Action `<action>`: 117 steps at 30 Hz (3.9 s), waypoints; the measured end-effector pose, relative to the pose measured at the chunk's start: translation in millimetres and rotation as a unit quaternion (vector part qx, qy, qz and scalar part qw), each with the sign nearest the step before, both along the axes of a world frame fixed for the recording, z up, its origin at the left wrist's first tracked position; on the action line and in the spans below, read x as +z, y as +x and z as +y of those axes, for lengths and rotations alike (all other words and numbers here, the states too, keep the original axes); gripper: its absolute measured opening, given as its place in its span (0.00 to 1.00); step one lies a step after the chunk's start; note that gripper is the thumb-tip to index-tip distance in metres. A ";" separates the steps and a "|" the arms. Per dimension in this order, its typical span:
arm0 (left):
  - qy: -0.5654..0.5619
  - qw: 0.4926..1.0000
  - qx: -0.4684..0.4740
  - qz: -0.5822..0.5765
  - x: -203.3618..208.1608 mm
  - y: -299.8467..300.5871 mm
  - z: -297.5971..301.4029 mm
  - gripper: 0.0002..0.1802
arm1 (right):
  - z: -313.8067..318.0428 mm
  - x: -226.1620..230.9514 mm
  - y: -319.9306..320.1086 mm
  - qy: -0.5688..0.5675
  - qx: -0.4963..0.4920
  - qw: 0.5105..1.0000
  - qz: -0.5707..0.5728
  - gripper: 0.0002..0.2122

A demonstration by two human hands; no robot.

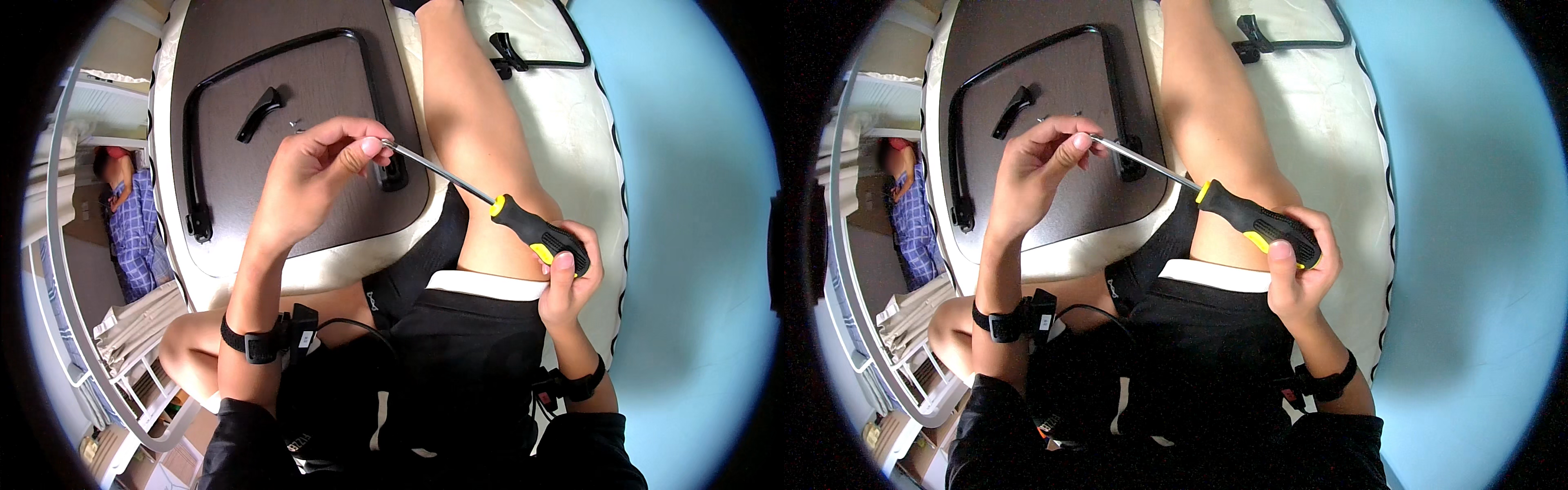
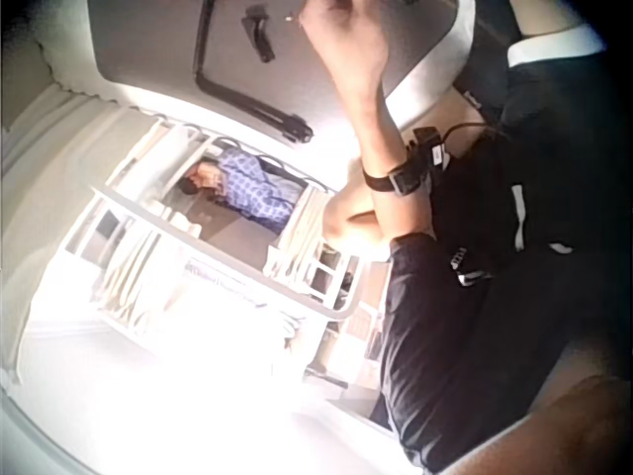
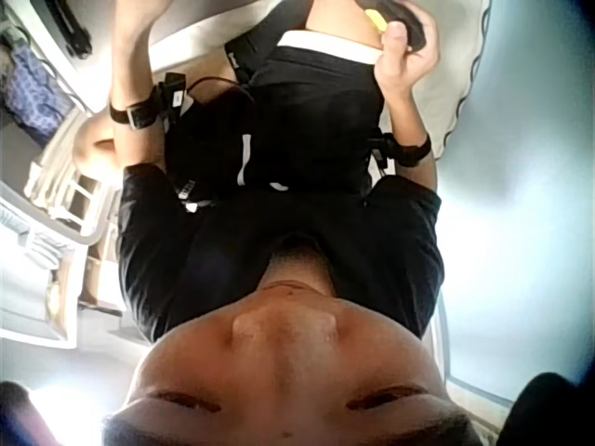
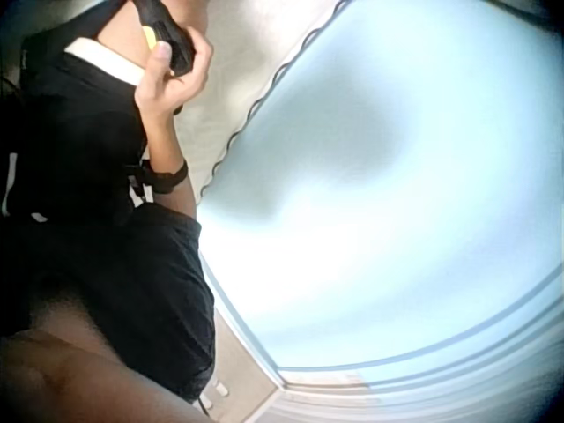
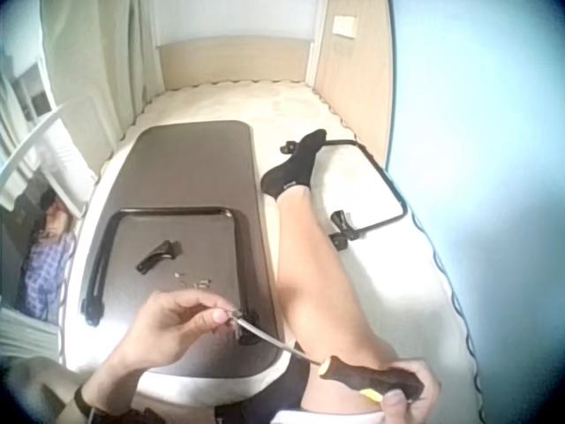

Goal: The person assembles a small table by placing the frame pieces onto the tabletop and using a screwdriver to secure them with screws.

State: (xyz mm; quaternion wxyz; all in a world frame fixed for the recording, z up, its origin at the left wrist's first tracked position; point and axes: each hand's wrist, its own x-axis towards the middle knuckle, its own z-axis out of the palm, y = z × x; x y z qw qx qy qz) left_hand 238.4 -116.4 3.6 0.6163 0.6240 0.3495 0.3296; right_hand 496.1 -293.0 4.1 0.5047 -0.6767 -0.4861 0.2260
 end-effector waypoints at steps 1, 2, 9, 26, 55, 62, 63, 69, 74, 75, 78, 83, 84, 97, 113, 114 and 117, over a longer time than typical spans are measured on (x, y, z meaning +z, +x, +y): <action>-0.001 1.000 -0.001 0.002 0.0 0.5 0.1 0.10 | -0.4 -0.5 0.4 -0.001 -0.001 1.000 0.003 0.18; -0.002 1.000 -0.002 0.003 0.4 0.8 0.2 0.11 | -0.7 -1.0 0.7 -0.002 -0.002 1.000 0.005 0.18; -0.006 1.000 -0.007 -0.013 -0.1 0.0 0.7 0.11 | 1.0 0.8 0.1 0.002 0.002 1.000 -0.001 0.18; 0.181 0.975 0.106 0.068 -51.5 20.2 3.8 0.08 | 86.6 76.9 -1.9 0.113 0.146 0.974 -0.135 0.19; 0.404 0.845 0.088 0.340 -74.6 28.0 -10.1 0.12 | 154.0 84.6 -44.1 0.009 0.290 0.903 -0.316 0.23; 0.305 0.921 0.074 0.229 -61.3 28.6 -7.1 0.18 | 167.2 93.8 -45.1 0.100 0.367 0.838 -0.392 0.13; 0.226 0.957 0.068 0.169 -50.5 28.0 -8.5 0.20 | 169.9 95.4 -45.2 0.083 0.376 0.816 -0.431 0.11; 0.203 0.970 0.133 0.013 4.7 43.3 -8.0 0.25 | 165.8 107.8 -82.2 -0.112 0.271 0.804 -0.517 0.18; 0.198 0.971 0.084 0.106 29.7 42.0 -1.2 0.21 | 173.6 125.8 -54.2 0.010 0.387 0.810 -0.441 0.07; 0.206 0.970 0.087 0.100 33.4 42.3 -1.9 0.21 | 177.1 122.9 -52.6 0.008 0.383 0.812 -0.440 0.08; 0.256 0.945 0.128 0.158 31.5 42.8 -5.2 0.22 | 177.3 120.1 -66.5 -0.004 0.265 0.812 -0.520 0.15; 0.171 0.967 0.139 0.127 32.2 46.8 -4.1 0.18 | 180.9 122.5 -72.2 -0.010 0.316 0.803 -0.505 0.16; 0.183 0.971 0.121 0.095 28.0 44.7 -1.6 0.17 | 179.7 126.8 -70.1 -0.014 0.332 0.802 -0.497 0.16; 0.185 0.967 0.151 0.094 22.7 63.0 -5.5 0.11 | 162.7 153.7 -86.8 -0.104 0.336 0.760 -0.547 0.06; 0.185 0.963 0.149 0.125 17.9 54.4 0.4 0.18 | 170.1 147.5 -87.5 -0.099 0.310 0.791 -0.518 0.09; 0.175 0.968 0.144 0.109 14.0 54.3 4.8 0.18 | 168.0 154.4 -87.4 -0.109 0.317 0.788 -0.517 0.08; 0.144 0.980 0.120 0.066 11.7 57.3 8.8 0.19 | 185.0 130.5 -69.4 -0.016 0.367 0.779 -0.509 0.10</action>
